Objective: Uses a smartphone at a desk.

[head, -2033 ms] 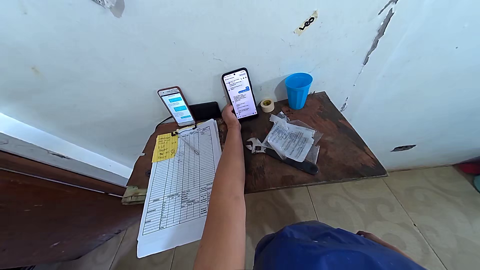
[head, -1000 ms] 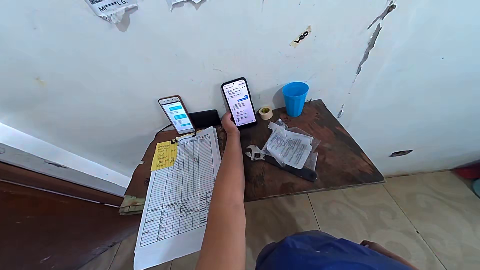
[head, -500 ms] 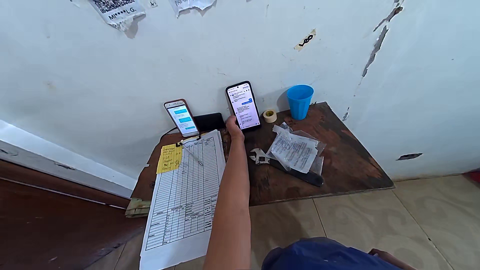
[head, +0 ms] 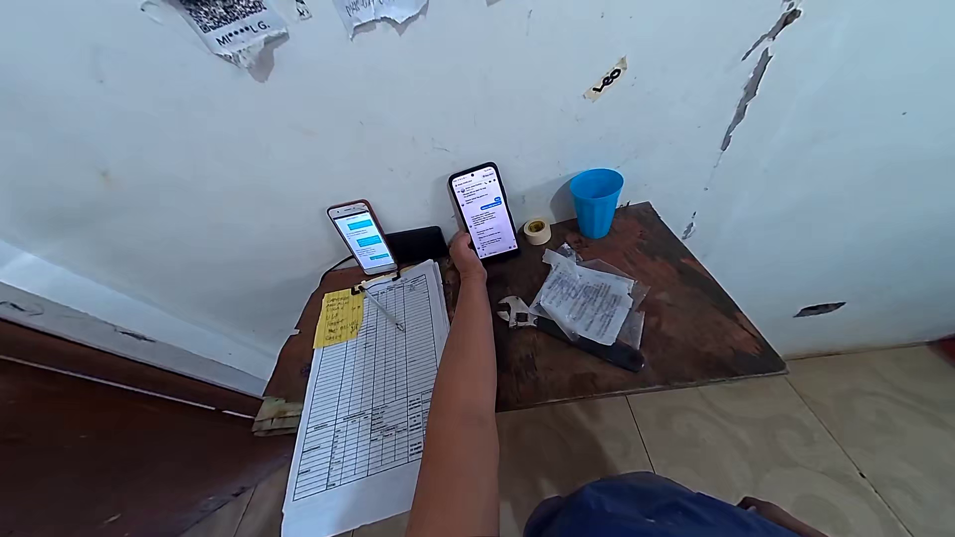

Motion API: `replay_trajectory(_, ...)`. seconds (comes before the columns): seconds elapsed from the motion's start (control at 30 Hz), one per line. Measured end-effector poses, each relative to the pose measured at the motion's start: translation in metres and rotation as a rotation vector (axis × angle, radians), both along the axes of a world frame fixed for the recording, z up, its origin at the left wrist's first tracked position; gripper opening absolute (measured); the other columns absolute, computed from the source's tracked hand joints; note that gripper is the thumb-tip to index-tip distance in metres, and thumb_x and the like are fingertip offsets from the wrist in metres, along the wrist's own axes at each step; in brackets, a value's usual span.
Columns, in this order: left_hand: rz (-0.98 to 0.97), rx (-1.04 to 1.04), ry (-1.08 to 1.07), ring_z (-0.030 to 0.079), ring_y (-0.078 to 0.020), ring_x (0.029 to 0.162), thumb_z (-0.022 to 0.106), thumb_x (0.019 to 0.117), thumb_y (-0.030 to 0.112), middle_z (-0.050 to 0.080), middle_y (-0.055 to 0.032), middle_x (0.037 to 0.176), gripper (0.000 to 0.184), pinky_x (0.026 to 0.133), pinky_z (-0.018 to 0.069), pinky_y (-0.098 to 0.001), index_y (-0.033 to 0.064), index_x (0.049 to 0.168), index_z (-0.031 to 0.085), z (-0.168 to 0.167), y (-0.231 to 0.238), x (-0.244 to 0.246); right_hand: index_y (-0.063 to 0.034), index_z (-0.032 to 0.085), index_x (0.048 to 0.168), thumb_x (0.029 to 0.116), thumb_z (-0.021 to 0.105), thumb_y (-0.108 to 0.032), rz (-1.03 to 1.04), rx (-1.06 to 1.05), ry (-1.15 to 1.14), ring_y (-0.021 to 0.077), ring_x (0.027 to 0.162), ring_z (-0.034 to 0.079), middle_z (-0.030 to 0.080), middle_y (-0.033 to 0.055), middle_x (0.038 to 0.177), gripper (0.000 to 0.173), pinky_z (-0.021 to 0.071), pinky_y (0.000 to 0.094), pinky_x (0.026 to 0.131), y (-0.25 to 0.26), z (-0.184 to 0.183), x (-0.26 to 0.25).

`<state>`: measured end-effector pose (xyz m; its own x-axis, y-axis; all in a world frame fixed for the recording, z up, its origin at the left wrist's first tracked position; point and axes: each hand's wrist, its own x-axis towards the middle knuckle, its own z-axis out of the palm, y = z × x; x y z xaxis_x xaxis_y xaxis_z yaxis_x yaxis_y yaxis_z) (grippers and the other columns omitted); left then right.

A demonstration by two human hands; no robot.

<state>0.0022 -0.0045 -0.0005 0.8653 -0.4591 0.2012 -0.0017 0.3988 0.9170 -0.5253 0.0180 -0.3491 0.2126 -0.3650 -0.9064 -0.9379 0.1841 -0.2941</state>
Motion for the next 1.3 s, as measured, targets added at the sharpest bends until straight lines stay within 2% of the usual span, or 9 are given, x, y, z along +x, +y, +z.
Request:
replay_trajectory(0.13, 0.040, -0.045, -0.037, 0.059, -0.0092, 0.078, 0.037, 0.0962, 0.004, 0.059, -0.0036, 0.082, 0.021, 0.079, 0.0517, -0.0290, 0.0028, 0.088, 0.056, -0.004, -0.003, 0.003, 0.0038, 0.056, 0.140, 0.1001, 0.069, -0.018, 0.023, -0.005, 0.001, 0.0369, 0.135, 0.055, 0.060, 0.0274, 0.138, 0.047, 0.0397, 0.0489, 0.116, 0.001, -0.005, -0.001)
replay_trajectory(0.37, 0.043, 0.045, -0.109, 0.057, -0.0114, 0.092, 0.036, 0.1067, 0.002, 0.060, -0.0152, 0.103, 0.028, 0.089, 0.0478, -0.0270, -0.0128, 0.118, 0.057, -0.002, -0.001, 0.002, 0.0036, 0.060, 0.136, 0.0978, 0.072, -0.021, 0.056, -0.034, -0.023, 0.0379, 0.131, 0.058, 0.063, 0.0274, 0.134, 0.047, 0.0424, 0.0518, 0.113, 0.002, -0.005, -0.001)
replay_trajectory(0.5, 0.036, 0.072, -0.121, 0.057, -0.0118, 0.095, 0.035, 0.1076, 0.004, 0.059, -0.0155, 0.106, 0.028, 0.091, 0.0473, -0.0273, -0.0108, 0.120, 0.056, -0.002, -0.001, 0.003, 0.0024, 0.056, 0.141, 0.1005, 0.068, -0.026, 0.117, -0.013, 0.010, 0.0365, 0.136, 0.054, 0.060, 0.0262, 0.140, 0.051, 0.0394, 0.0496, 0.116, 0.003, -0.003, 0.004)
replay_trajectory(0.63, 0.000, 0.023, -0.092, 0.057, -0.0100, 0.089, 0.033, 0.1065, 0.003, 0.057, -0.0099, 0.098, 0.025, 0.087, 0.0487, -0.0269, -0.0065, 0.112, 0.056, -0.003, -0.002, 0.005, 0.0032, 0.059, 0.137, 0.0953, 0.075, -0.030, 0.102, -0.027, 0.000, 0.0387, 0.132, 0.057, 0.063, 0.0270, 0.135, 0.056, 0.0420, 0.0532, 0.113, 0.004, -0.013, -0.004)
replay_trajectory(0.73, -0.093, 0.009, -0.039, 0.060, -0.0107, 0.087, 0.033, 0.0977, -0.001, 0.060, -0.0089, 0.098, 0.024, 0.084, 0.0519, -0.0288, -0.0020, 0.111, 0.053, 0.002, 0.003, 0.004, 0.0018, 0.059, 0.138, 0.0947, 0.076, -0.030, 0.101, -0.027, -0.007, 0.0389, 0.131, 0.058, 0.063, 0.0266, 0.135, 0.056, 0.0423, 0.0538, 0.112, 0.005, -0.006, -0.007)
replay_trajectory(0.87, -0.271, 0.175, -0.138, 0.061, -0.0143, 0.100, 0.044, 0.0790, -0.017, 0.060, -0.0175, 0.119, 0.054, 0.090, 0.0519, -0.0308, -0.0078, 0.132, 0.046, 0.005, 0.013, 0.011, 0.0022, 0.059, 0.138, 0.0950, 0.076, -0.026, 0.069, -0.023, -0.019, 0.0374, 0.130, 0.058, 0.063, 0.0266, 0.135, 0.054, 0.0422, 0.0521, 0.112, 0.005, -0.008, -0.011)
replay_trajectory(0.97, -0.356, 0.325, -0.223, 0.061, -0.0186, 0.113, 0.052, 0.0745, -0.027, 0.055, -0.0233, 0.135, 0.078, 0.096, 0.0516, -0.0321, -0.0068, 0.147, 0.032, 0.010, 0.017, 0.016, 0.0001, 0.061, 0.135, 0.0925, 0.078, -0.026, 0.061, -0.044, -0.003, 0.0368, 0.128, 0.060, 0.064, 0.0253, 0.132, 0.053, 0.0445, 0.0525, 0.110, 0.004, -0.019, -0.015)
replay_trajectory(1.07, -0.383, 0.384, -0.271, 0.059, -0.0233, 0.121, 0.057, 0.0671, -0.030, 0.051, -0.0257, 0.141, 0.095, 0.100, 0.0513, -0.0349, -0.0047, 0.152, 0.024, 0.011, 0.018, 0.019, -0.0008, 0.061, 0.136, 0.0924, 0.078, -0.027, 0.080, -0.048, 0.006, 0.0372, 0.129, 0.059, 0.064, 0.0249, 0.133, 0.054, 0.0447, 0.0517, 0.111, -0.002, -0.024, -0.015)
replay_trajectory(1.3, -0.375, 0.374, -0.267, 0.060, -0.0224, 0.118, 0.057, 0.0681, -0.032, 0.052, -0.0257, 0.140, 0.094, 0.099, 0.0514, -0.0343, -0.0049, 0.152, 0.024, 0.011, 0.019, 0.016, 0.0052, 0.060, 0.135, 0.0971, 0.073, -0.018, 0.033, -0.064, -0.082, 0.0408, 0.128, 0.059, 0.063, 0.0292, 0.132, 0.046, 0.0424, 0.0533, 0.111, 0.003, 0.000, -0.003)
